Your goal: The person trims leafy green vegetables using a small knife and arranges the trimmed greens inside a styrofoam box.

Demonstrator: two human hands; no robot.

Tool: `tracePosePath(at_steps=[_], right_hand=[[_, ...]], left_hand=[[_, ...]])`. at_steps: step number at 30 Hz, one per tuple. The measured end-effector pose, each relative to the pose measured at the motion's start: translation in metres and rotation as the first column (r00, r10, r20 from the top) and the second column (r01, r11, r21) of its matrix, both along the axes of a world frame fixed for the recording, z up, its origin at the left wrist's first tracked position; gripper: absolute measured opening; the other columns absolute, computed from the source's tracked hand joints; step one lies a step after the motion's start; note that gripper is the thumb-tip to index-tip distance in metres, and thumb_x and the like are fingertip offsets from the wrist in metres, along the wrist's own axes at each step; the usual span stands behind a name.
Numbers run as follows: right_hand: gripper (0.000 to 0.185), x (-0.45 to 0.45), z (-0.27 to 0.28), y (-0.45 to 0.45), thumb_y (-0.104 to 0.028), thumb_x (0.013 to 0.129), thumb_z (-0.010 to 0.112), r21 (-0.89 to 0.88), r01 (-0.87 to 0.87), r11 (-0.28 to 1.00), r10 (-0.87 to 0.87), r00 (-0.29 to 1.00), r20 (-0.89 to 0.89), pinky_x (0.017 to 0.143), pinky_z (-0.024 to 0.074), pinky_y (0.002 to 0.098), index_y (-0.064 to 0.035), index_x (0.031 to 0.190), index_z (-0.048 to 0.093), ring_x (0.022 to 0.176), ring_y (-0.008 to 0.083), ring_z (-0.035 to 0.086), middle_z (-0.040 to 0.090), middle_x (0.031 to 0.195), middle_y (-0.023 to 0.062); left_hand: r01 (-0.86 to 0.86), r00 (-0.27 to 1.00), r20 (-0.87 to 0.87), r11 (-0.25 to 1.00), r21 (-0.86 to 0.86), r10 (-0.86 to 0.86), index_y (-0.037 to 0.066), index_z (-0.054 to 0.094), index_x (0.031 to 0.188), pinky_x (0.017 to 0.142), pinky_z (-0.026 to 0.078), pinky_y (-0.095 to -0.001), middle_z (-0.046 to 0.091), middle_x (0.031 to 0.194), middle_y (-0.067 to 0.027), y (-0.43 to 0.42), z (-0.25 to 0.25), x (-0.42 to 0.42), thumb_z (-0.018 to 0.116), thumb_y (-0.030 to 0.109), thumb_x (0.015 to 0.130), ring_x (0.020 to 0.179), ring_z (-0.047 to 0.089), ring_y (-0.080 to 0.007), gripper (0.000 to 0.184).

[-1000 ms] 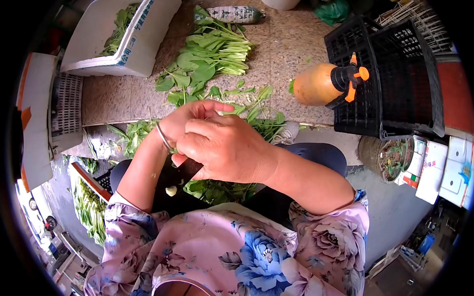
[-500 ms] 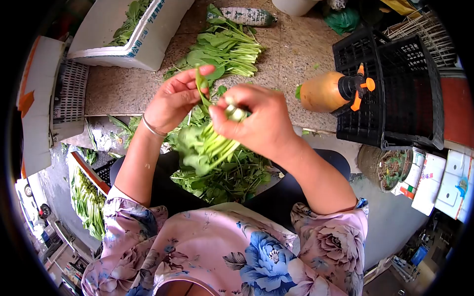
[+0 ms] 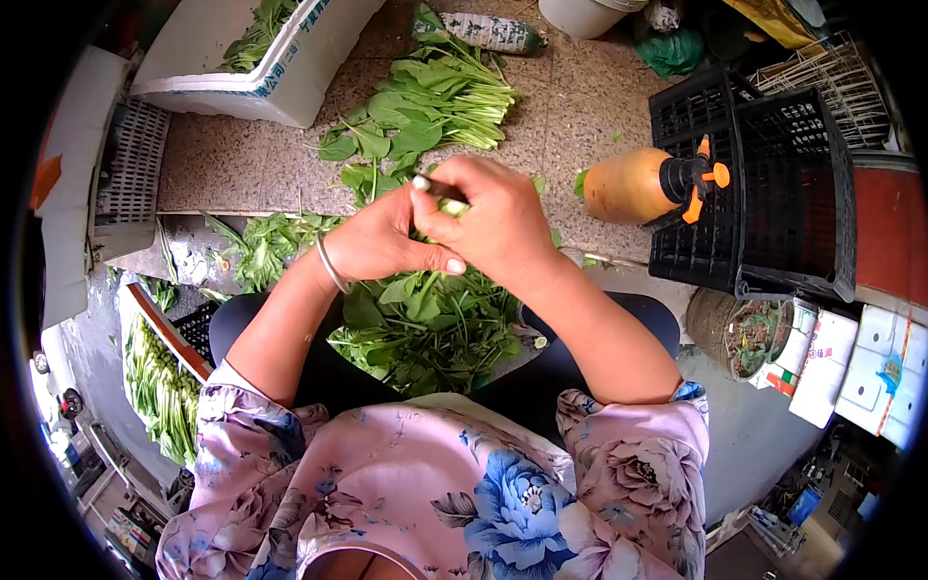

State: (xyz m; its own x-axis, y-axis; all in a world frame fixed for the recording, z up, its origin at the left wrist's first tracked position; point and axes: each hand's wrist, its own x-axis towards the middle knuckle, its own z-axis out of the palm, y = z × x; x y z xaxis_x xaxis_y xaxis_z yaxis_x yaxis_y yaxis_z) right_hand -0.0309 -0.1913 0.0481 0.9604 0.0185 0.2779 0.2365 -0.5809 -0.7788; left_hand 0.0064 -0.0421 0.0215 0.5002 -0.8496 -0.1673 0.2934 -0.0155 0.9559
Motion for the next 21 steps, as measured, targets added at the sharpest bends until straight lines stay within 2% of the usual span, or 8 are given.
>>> tracePosePath(at_steps=[3, 7, 9, 10, 12, 15, 19, 21], right_hand=[[0.021, 0.002, -0.006, -0.004, -0.024, 0.073, 0.071, 0.048, -0.09, 0.995, 0.089, 0.996, 0.017, 0.053, 0.0452, 0.0265, -0.0059, 0.075, 0.06, 0.059, 0.0113, 0.054, 0.058, 0.065, 0.0024], [0.028, 0.019, 0.01, -0.034, -0.032, 0.081, 0.063, 0.324, 0.284, 0.903, -0.179, 0.932, -0.316, 0.055, 0.0418, 0.0219, -0.0047, 0.079, 0.062, 0.059, 0.0069, 0.05, 0.054, 0.064, -0.0025], [0.03, 0.024, 0.013, -0.048, -0.034, 0.084, 0.059, 0.423, 0.381, 0.822, -0.247, 0.908, -0.337, 0.056, 0.0424, 0.0243, -0.0047, 0.081, 0.061, 0.06, 0.0081, 0.051, 0.056, 0.065, -0.001], [0.03, 0.022, 0.01, -0.047, -0.034, 0.084, 0.059, 0.425, 0.391, 0.816, -0.26, 0.906, -0.334, 0.056, 0.0424, 0.0243, -0.0047, 0.081, 0.061, 0.06, 0.0081, 0.051, 0.056, 0.065, -0.001], [0.033, 0.018, -0.005, -0.03, -0.037, 0.085, 0.056, 0.264, 0.292, 0.919, -0.259, 0.954, -0.153, 0.054, 0.043, 0.0277, -0.0039, 0.084, 0.061, 0.059, 0.0117, 0.053, 0.058, 0.067, 0.0026], [0.038, 0.008, -0.015, -0.008, -0.039, 0.085, 0.055, 0.19, 0.064, 0.98, -0.033, 0.986, -0.164, 0.057, 0.0442, 0.0291, -0.0015, 0.088, 0.06, 0.062, 0.0162, 0.056, 0.06, 0.069, 0.0084], [0.039, 0.009, 0.018, -0.036, -0.039, 0.088, 0.051, 0.293, 0.165, 0.942, -0.04, 0.919, -0.391, 0.066, 0.0431, 0.025, -0.0026, 0.099, 0.059, 0.072, 0.0103, 0.054, 0.059, 0.076, 0.0049], [0.039, -0.004, 0.013, -0.035, -0.033, 0.09, 0.049, 0.472, 0.103, 0.876, 0.085, 0.929, -0.361, 0.073, 0.0421, 0.0232, -0.002, 0.114, 0.053, 0.078, 0.0099, 0.051, 0.058, 0.086, 0.0035]], left_hand=[[0.058, 0.986, -0.156, 0.998, -0.038, -0.064, 0.001, 0.045, 0.111, 0.07, 0.046, -0.025, 0.055, 0.087, -0.0026, 0.001, 0.003, 0.001, 0.068, 0.006, 0.076, 0.079, 0.053, -0.0095, 0.042], [-0.025, 0.999, 0.043, 0.997, 0.071, 0.022, 0.001, 0.046, 0.102, 0.065, 0.046, -0.0262, 0.055, 0.08, -0.0043, 0.001, -0.005, 0.002, 0.066, 0.014, 0.079, 0.074, 0.052, -0.0096, 0.033], [-0.072, 0.951, 0.306, 0.993, 0.098, 0.039, 0.001, 0.047, 0.1, 0.067, 0.044, -0.0279, 0.055, 0.08, -0.0049, -0.001, -0.003, -0.001, 0.068, 0.018, 0.078, 0.074, 0.05, -0.011, 0.035], [-0.089, 0.956, 0.289, 0.989, 0.122, 0.05, 0.0, 0.048, 0.099, 0.069, 0.043, -0.0289, 0.055, 0.081, -0.0056, -0.002, 0.001, -0.002, 0.069, 0.021, 0.077, 0.075, 0.049, -0.0122, 0.037], [-0.092, 0.963, 0.265, 0.987, 0.132, 0.055, 0.0, 0.048, 0.099, 0.069, 0.043, -0.0287, 0.055, 0.081, -0.0058, -0.004, -0.004, -0.003, 0.069, 0.022, 0.078, 0.075, 0.049, -0.0121, 0.037], [-0.132, 0.944, 0.308, 0.991, 0.013, 0.122, 0.001, 0.047, 0.096, 0.068, 0.043, -0.028, 0.053, 0.08, -0.0051, -0.007, -0.015, -0.009, 0.068, 0.027, 0.079, 0.073, 0.047, -0.0117, 0.037], [-0.102, 0.972, 0.223, 0.99, 0.099, 0.077, 0.003, 0.046, 0.098, 0.069, 0.043, -0.0251, 0.052, 0.081, -0.0021, -0.002, -0.008, -0.004, 0.064, 0.025, 0.082, 0.075, 0.047, -0.0092, 0.033], [-0.113, 0.991, 0.08, 0.991, 0.073, 0.107, 0.006, 0.044, 0.103, 0.066, 0.044, -0.0212, 0.05, 0.089, 0.0011, 0.0, -0.002, -0.003, 0.062, 0.016, 0.083, 0.077, 0.048, -0.0059, 0.028]])
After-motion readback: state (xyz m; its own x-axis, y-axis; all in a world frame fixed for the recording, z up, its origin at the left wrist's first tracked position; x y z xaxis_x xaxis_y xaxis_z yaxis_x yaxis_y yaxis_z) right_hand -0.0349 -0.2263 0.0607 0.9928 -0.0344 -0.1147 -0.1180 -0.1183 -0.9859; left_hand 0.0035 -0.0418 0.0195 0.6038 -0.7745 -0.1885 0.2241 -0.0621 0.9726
